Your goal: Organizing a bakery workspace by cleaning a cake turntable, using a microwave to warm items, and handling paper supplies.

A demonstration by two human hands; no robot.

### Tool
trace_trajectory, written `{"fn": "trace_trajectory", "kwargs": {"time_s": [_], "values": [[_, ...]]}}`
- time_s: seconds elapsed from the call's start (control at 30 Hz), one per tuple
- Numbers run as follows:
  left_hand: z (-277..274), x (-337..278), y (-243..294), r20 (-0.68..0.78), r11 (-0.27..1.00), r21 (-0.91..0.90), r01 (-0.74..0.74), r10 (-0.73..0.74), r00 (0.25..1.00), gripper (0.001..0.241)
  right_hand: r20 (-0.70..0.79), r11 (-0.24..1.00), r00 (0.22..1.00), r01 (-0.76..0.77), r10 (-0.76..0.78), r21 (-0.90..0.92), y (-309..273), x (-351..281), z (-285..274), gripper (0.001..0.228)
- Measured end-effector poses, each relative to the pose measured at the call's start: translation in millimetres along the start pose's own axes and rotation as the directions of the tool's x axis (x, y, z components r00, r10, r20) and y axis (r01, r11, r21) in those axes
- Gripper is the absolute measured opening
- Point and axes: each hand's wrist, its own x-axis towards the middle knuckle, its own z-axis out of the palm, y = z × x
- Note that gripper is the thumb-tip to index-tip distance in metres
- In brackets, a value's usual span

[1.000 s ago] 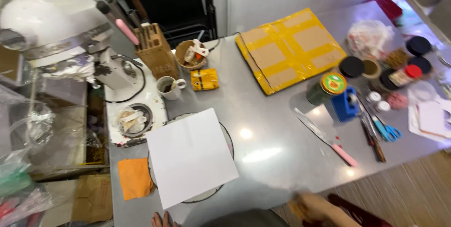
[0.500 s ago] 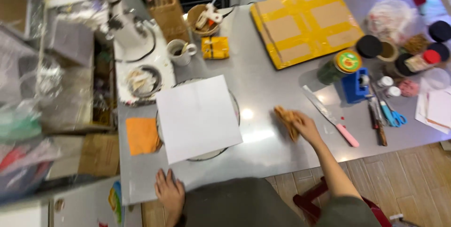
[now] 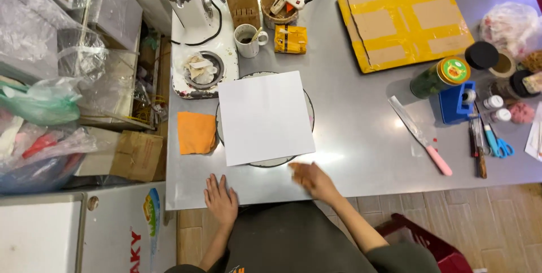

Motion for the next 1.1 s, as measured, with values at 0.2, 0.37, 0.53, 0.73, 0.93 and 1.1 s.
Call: {"fn": "trace_trajectory", "kwargs": {"time_s": [0.2,0.37,0.53,0.73,0.93,1.1], "values": [[-27.3,1.1,-40.7,0.203,0.948,-0.310,-0.071,0.139,0.969,0.059,-0.136,0.599,0.785,-0.335,0.605,0.727,55.0,-96.3,-39.8,0.050],[-78.6,-32.1,-106.3,0.231,0.976,-0.208,-0.061,0.110,0.967,0.057,-0.826,0.777,0.516,-0.607,0.226,-0.167,106.7,-100.0,-28.4,0.026],[-124.9,-71.6,-175.2,0.243,0.990,-0.114,0.079,-0.050,0.969,0.059,-0.672,0.903,0.685,-0.425,0.281,-0.056,10.2,12.6,127.2,0.015],[-164.8,-100.4,-205.6,0.278,0.982,-0.052,0.183,-0.162,0.947,0.057,-0.289,0.966,0.944,0.091,-0.161,-0.243,-137.1,103.8,305.5,0.021],[-140.2,-130.4,-235.1,0.117,0.985,-0.146,0.087,-0.070,0.991,0.063,0.301,0.855,0.802,0.501,-0.516,0.133,-208.2,121.6,380.8,0.045],[-139.8,-145.3,-257.7,0.129,0.968,-0.187,0.169,-0.146,0.981,0.051,0.273,0.818,0.774,0.511,-0.572,0.264,-233.4,142.5,331.4,0.036]]}}
